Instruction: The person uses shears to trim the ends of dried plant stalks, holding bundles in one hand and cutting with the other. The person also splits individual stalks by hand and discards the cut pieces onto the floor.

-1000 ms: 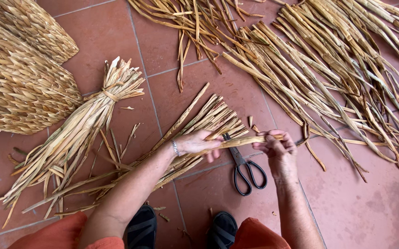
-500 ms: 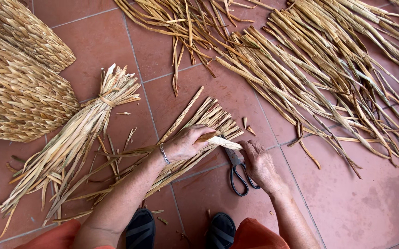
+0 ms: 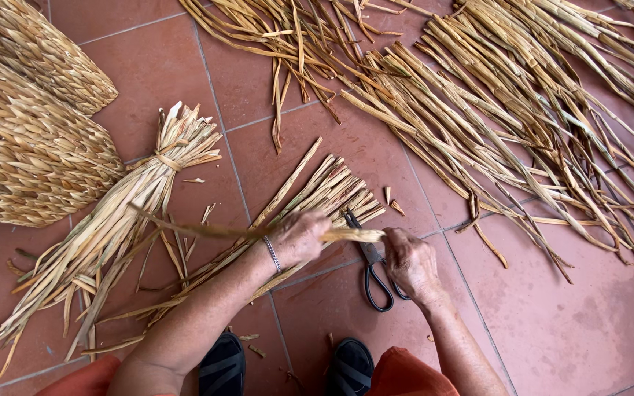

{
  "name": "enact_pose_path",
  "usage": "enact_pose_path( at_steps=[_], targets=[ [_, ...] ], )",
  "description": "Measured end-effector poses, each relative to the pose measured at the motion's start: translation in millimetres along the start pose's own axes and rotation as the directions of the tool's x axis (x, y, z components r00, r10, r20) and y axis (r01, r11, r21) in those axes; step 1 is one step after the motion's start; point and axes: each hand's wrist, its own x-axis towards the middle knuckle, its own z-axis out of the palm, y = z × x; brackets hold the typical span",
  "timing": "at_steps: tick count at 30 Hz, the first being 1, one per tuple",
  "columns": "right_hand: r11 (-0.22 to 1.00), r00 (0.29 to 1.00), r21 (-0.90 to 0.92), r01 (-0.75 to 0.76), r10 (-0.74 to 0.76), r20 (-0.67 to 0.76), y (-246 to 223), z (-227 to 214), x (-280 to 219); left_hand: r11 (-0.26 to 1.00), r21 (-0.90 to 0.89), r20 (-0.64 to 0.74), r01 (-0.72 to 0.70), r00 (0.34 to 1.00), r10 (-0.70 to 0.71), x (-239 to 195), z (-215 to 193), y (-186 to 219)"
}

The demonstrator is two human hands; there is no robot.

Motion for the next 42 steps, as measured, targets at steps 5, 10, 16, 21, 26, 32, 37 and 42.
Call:
enact_pose_path(
  at_steps=[5,10,16,21,26,32,37,42],
  targets=[
    [0.994,0.996,-0.098,0.044,-0.051,-0.068,2.9,22.2,-0.1,0.381,-0.871,0.329,0.310,0.944,-0.016,-9.4,-2.9,25.6],
    [0.980,0.981,0.060,0.191,-0.189,-0.038,-15.3,18.6,-8.0,0.700,-0.713,-0.175,-0.043,0.977,-0.118,-10.7,-34.8,18.5],
    [0.966,0.995,0.253,0.048,-0.067,0.067,-19.7,11.7,-13.5,0.917,-0.262,-0.520,-0.300,0.844,0.127,-4.5,-32.7,13.7],
    [0.937,0.974,0.288,0.200,-0.158,-0.163,9.3,16.3,-9.2,0.962,-0.049,-0.419,-0.269,0.880,0.225,-2.0,5.7,-4.5],
    [0.992,0.977,-0.054,0.118,-0.126,-0.172,-3.6,12.2,-5.2,0.177,-0.957,0.242,0.232,0.969,0.040,-16.3,8.8,16.1],
    [0.956,0.929,-0.052,0.287,-0.292,-0.228,-33.4,-2.9,-1.9,-0.024,-0.996,0.085,0.083,0.988,-0.132,-19.2,-27.9,27.3],
    [0.985,0.977,-0.003,0.173,-0.172,-0.122,-26.2,1.5,-6.0,0.833,-0.478,-0.507,-0.277,0.862,-0.004,-15.0,-28.3,33.2],
    [0.976,0.997,0.206,0.072,-0.069,-0.021,-19.5,-3.0,-2.9,0.940,0.023,-0.522,-0.340,0.798,0.301,-10.4,-13.4,10.7]
  ],
)
